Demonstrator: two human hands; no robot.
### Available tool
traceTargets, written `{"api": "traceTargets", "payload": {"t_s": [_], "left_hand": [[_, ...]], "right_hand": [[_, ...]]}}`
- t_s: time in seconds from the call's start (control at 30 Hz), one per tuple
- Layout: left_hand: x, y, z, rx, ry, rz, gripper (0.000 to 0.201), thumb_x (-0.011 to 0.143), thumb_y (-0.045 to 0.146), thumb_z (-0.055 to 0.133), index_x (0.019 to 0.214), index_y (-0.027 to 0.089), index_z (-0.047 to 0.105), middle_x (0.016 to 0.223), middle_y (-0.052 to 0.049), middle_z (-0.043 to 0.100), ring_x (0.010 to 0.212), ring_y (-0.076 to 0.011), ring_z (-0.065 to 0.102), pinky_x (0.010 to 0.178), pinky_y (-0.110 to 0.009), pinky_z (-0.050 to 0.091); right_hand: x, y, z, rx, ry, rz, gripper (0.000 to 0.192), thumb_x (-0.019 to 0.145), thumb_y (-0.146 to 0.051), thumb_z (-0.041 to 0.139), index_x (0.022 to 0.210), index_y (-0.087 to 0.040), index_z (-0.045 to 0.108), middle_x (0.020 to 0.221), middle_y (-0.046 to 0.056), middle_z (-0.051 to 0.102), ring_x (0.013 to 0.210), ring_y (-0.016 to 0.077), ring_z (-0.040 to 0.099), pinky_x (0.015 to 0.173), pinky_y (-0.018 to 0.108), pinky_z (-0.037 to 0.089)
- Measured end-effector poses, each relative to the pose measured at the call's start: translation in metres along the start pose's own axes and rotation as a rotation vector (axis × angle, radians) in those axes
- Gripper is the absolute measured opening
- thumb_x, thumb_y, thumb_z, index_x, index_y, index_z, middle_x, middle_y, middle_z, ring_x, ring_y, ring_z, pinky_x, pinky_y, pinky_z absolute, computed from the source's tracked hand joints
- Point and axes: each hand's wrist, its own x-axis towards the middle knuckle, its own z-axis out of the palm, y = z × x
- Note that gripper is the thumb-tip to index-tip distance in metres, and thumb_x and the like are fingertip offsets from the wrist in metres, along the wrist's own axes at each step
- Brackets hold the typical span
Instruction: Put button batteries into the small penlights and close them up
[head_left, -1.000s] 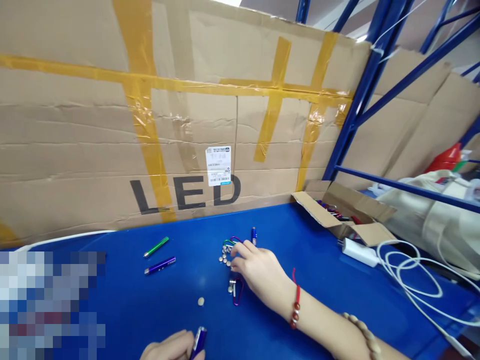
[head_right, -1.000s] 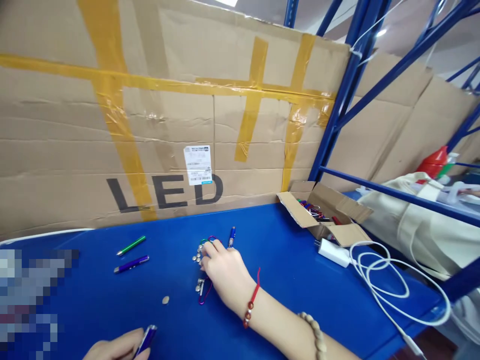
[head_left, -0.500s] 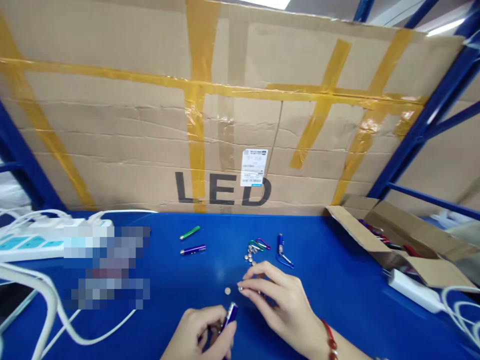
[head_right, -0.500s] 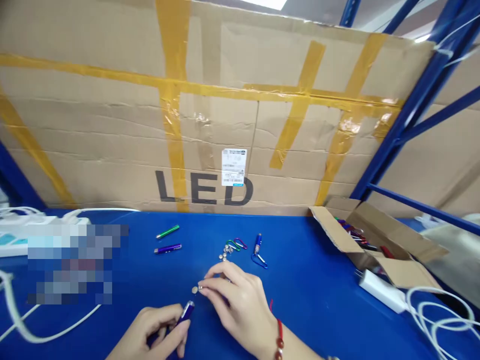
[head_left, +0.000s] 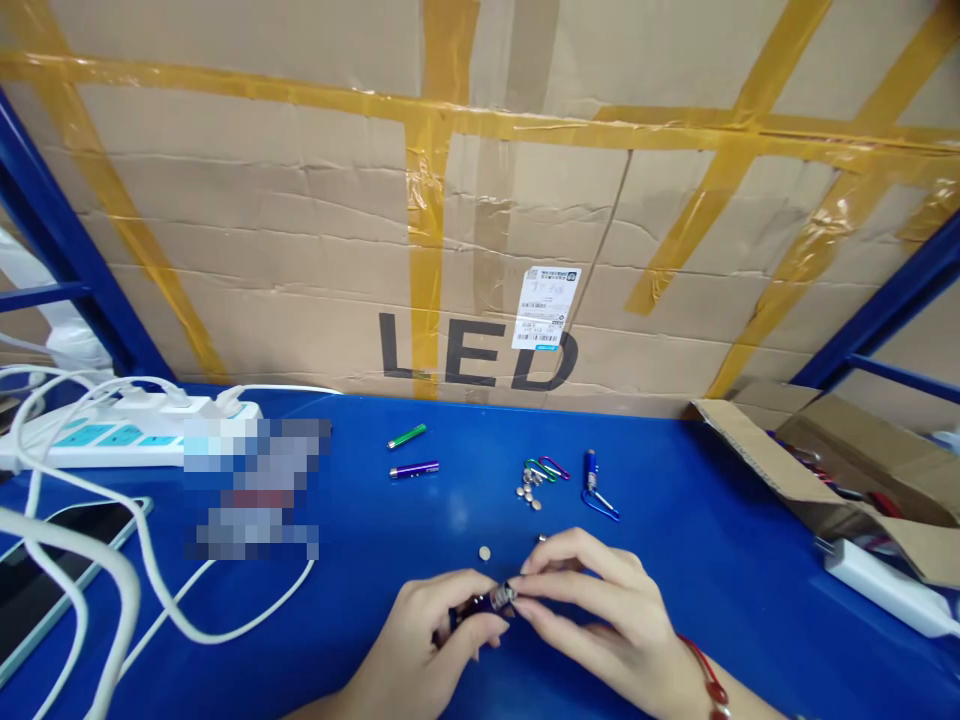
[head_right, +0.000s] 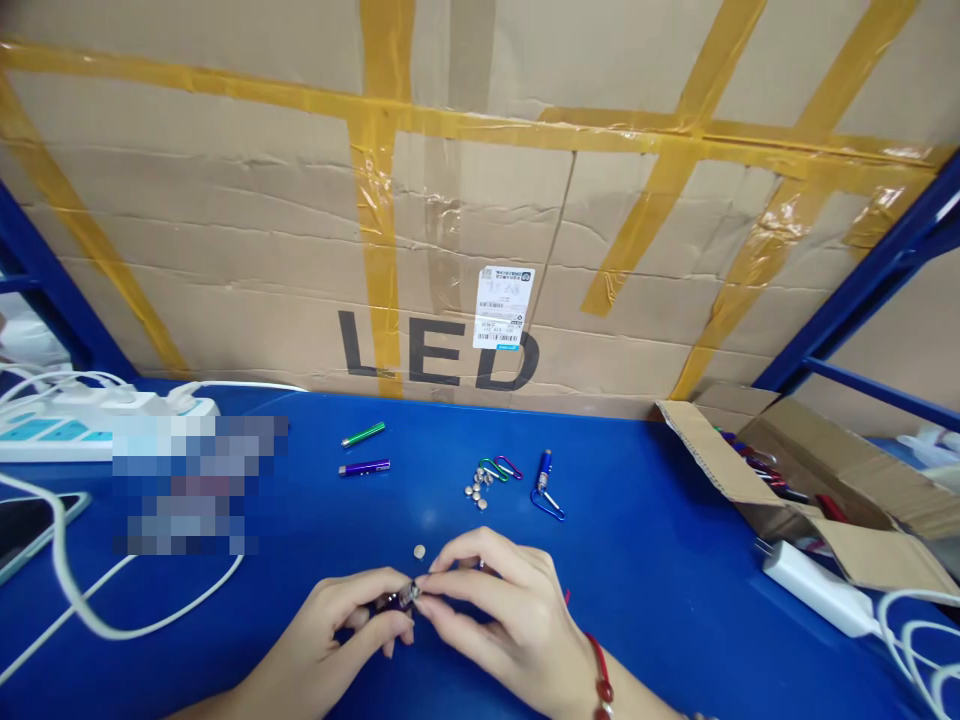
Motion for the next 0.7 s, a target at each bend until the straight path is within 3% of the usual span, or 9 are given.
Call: {"api": "traceTargets", "payload": {"t_s": [0.17, 0.37, 0.47, 0.57, 0.7], "left_hand": [[0.000, -0.002, -0.002, 0.036, 0.000, 0.025, 0.023, 0.083, 0.029, 0.044, 0.081, 0.014, 0.062, 0.072, -0.003, 0.058, 0.062, -0.0102, 0.052, 0.054, -0.017, 0.036], [-0.001, 0.001, -0.002, 0.006, -0.004, -0.019, 0.021, 0.083, 0.027, 0.044, 0.078, 0.014, 0.059, 0.074, -0.003, 0.060, 0.066, -0.0111, 0.053, 0.057, -0.018, 0.037], [-0.002, 0.000, -0.001, -0.062, -0.017, -0.046, 0.025, 0.086, 0.034, 0.042, 0.085, 0.014, 0.057, 0.074, -0.004, 0.059, 0.065, -0.0113, 0.053, 0.059, -0.019, 0.039], [-0.001, -0.003, 0.000, -0.140, 0.007, -0.065, 0.031, 0.089, 0.042, 0.038, 0.099, 0.015, 0.050, 0.077, -0.005, 0.058, 0.061, -0.0100, 0.050, 0.054, -0.019, 0.039], [0.002, -0.005, 0.000, -0.196, 0.039, -0.101, 0.035, 0.088, 0.046, 0.040, 0.102, 0.015, 0.046, 0.078, -0.005, 0.057, 0.059, -0.0089, 0.048, 0.049, -0.018, 0.036]], "right_hand": [[-0.001, -0.001, 0.002, 0.117, -0.038, 0.039, 0.011, 0.075, -0.014, 0.066, 0.086, -0.017, 0.066, 0.081, 0.001, 0.060, 0.068, 0.0050, 0.058, 0.059, 0.013, 0.048], [0.000, -0.001, 0.000, 0.067, -0.145, 0.111, 0.012, 0.077, -0.022, 0.065, 0.089, -0.021, 0.065, 0.089, 0.002, 0.060, 0.068, 0.0044, 0.058, 0.059, 0.013, 0.047], [0.001, 0.001, -0.002, 0.060, -0.136, 0.118, 0.022, 0.075, -0.022, 0.066, 0.096, -0.020, 0.062, 0.087, 0.001, 0.060, 0.067, 0.0046, 0.057, 0.058, 0.014, 0.046], [0.002, 0.007, -0.006, -0.042, -0.057, 0.081, 0.028, 0.075, -0.017, 0.064, 0.102, -0.018, 0.059, 0.088, 0.002, 0.061, 0.069, 0.0065, 0.056, 0.060, 0.016, 0.046], [0.003, 0.028, -0.012, -0.327, -0.017, 0.039, 0.016, 0.082, -0.013, 0.057, 0.097, -0.019, 0.060, 0.088, 0.001, 0.062, 0.076, 0.0085, 0.057, 0.066, 0.019, 0.046]]}}
